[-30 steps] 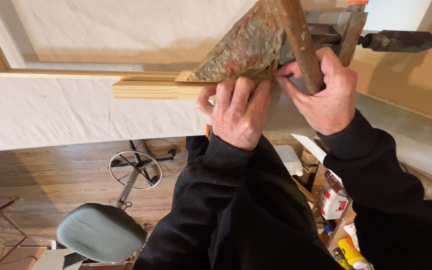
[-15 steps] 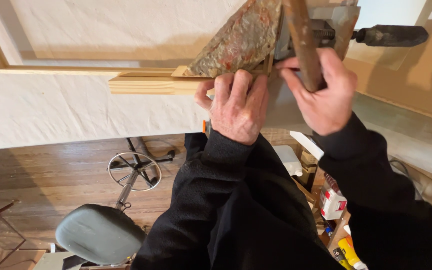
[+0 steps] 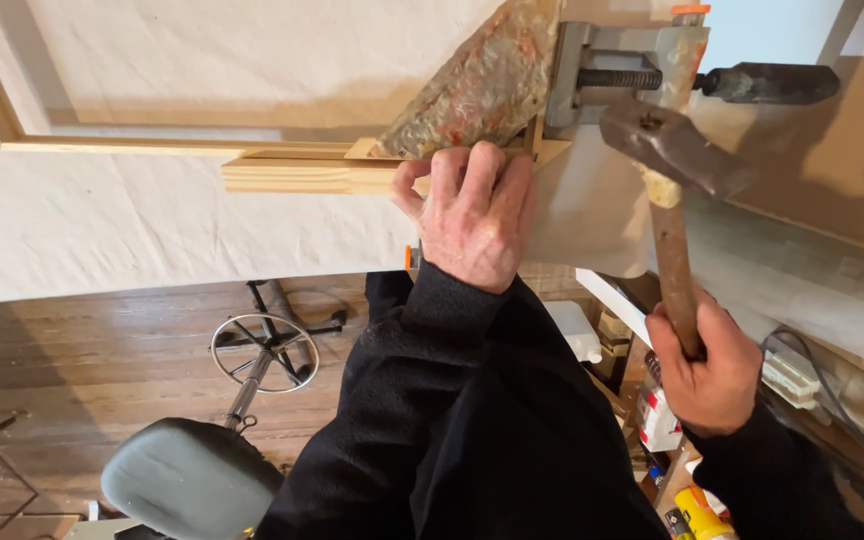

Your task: The person positions a wooden picture frame corner in a miter clamp on the workbench, tightens the clamp screw, and hammers a wooden corner support into the joint. They then pick up a small wood strip, fit it at the frame corner, and squeeze wood glue from a bottle onto the joint.

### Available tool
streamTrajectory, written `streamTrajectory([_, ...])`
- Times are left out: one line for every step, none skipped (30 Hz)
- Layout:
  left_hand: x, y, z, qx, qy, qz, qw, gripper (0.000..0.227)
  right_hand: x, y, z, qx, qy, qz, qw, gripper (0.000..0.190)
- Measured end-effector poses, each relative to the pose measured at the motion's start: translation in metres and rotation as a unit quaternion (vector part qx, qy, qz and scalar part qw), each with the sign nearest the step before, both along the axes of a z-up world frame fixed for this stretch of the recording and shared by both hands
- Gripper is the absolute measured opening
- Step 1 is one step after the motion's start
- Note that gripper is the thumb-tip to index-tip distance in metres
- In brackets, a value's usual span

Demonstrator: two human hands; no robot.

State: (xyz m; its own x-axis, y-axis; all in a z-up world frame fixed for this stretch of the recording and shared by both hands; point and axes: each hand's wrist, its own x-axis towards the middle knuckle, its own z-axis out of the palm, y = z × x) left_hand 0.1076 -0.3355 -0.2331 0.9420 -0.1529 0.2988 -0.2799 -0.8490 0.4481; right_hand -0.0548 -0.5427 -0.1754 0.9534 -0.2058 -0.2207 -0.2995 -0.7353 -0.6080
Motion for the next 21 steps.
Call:
streamTrajectory([-0.001, 0.001, 0.0, -0.001, -0.004, 0.002, 1.0, 0.019, 0.0, 0.003, 0.001, 0.0, 0.002, 0.002, 1.0, 0.041])
streamTrajectory([-0.001, 0.001, 0.0, -0.002, 0.0, 0.001, 1.0, 0.019, -0.001, 0.004, 0.002, -0.001, 0.006, 0.001, 1.0, 0.041])
streamTrajectory([-0.002, 0.002, -0.001, -0.002, 0.0, -0.003, 1.0, 0.017, -0.002, 0.004, 0.003, -0.001, 0.005, 0.007, 1.0, 0.039])
streamTrajectory([0.0, 0.002, -0.002, -0.002, -0.004, -0.005, 1.0, 0.016, 0.0, 0.004, 0.002, -0.001, 0.0, 0.014, 1.0, 0.037])
streamTrajectory([0.0, 0.001, -0.002, -0.003, -0.005, -0.005, 1.0, 0.016, -0.002, 0.002, 0.002, -0.002, 0.0, 0.015, 1.0, 0.037])
streamTrajectory([0.0, 0.001, -0.002, -0.005, -0.004, -0.006, 1.0, 0.016, -0.003, 0.002, 0.002, -0.007, -0.005, 0.024, 1.0, 0.04])
streamTrajectory([0.0, 0.002, -0.002, -0.008, -0.003, -0.006, 1.0, 0.017, -0.004, 0.001, 0.001, -0.012, -0.01, 0.033, 0.999, 0.043])
streamTrajectory([-0.001, 0.001, -0.003, -0.007, -0.002, -0.005, 1.0, 0.017, -0.006, 0.001, 0.002, -0.011, -0.01, 0.035, 0.999, 0.043])
streamTrajectory([-0.001, 0.001, -0.003, -0.009, -0.002, -0.004, 1.0, 0.018, -0.009, 0.001, 0.002, -0.012, 0.002, 0.033, 0.999, 0.044])
streamTrajectory([-0.001, 0.001, -0.004, -0.012, -0.002, -0.004, 1.0, 0.018, -0.011, 0.001, 0.002, -0.014, 0.013, 0.03, 0.999, 0.045])
streamTrajectory([-0.001, 0.001, -0.004, -0.012, -0.003, -0.003, 1.0, 0.018, -0.011, 0.001, 0.002, -0.014, 0.013, 0.031, 0.999, 0.045])
streamTrajectory([-0.001, 0.0, -0.003, -0.008, -0.002, -0.001, 1.0, 0.017, -0.012, 0.0, 0.002, -0.012, 0.011, 0.041, 0.999, 0.047])
streamTrajectory([-0.001, 0.0, -0.003, -0.004, -0.001, 0.002, 1.0, 0.017, -0.013, -0.001, 0.002, -0.011, 0.01, 0.052, 0.999, 0.049])
streamTrajectory([-0.001, 0.0, -0.003, -0.005, -0.001, 0.002, 1.0, 0.017, -0.011, 0.001, 0.005, -0.012, 0.01, 0.052, 0.999, 0.049])
streamTrajectory([0.0, 0.0, -0.002, -0.01, -0.004, 0.0, 1.0, 0.016, -0.01, 0.003, 0.008, -0.003, 0.025, 0.045, 0.999, 0.051])
streamTrajectory([0.0, 0.001, -0.001, -0.014, -0.006, -0.001, 1.0, 0.016, -0.009, 0.005, 0.011, 0.006, 0.041, 0.04, 0.998, 0.054])
streamTrajectory([-0.001, 0.001, -0.003, -0.014, -0.006, 0.0, 1.0, 0.016, -0.01, 0.005, 0.01, 0.006, 0.041, 0.041, 0.998, 0.054])
streamTrajectory([-0.002, 0.001, -0.004, -0.012, -0.003, 0.0, 1.0, 0.016, -0.01, 0.005, 0.01, 0.0, 0.037, 0.045, 0.998, 0.054])
streamTrajectory([-0.002, 0.001, -0.005, -0.01, 0.001, -0.001, 1.0, 0.017, -0.011, 0.005, 0.01, -0.006, 0.033, 0.05, 0.998, 0.055])
streamTrajectory([-0.003, 0.0, -0.006, -0.01, 0.001, 0.0, 1.0, 0.017, -0.01, 0.006, 0.011, -0.007, 0.033, 0.051, 0.998, 0.055])
streamTrajectory([-0.004, 0.0, -0.007, -0.01, 0.001, 0.001, 1.0, 0.017, -0.009, 0.006, 0.012, -0.004, 0.037, 0.054, 0.998, 0.055])
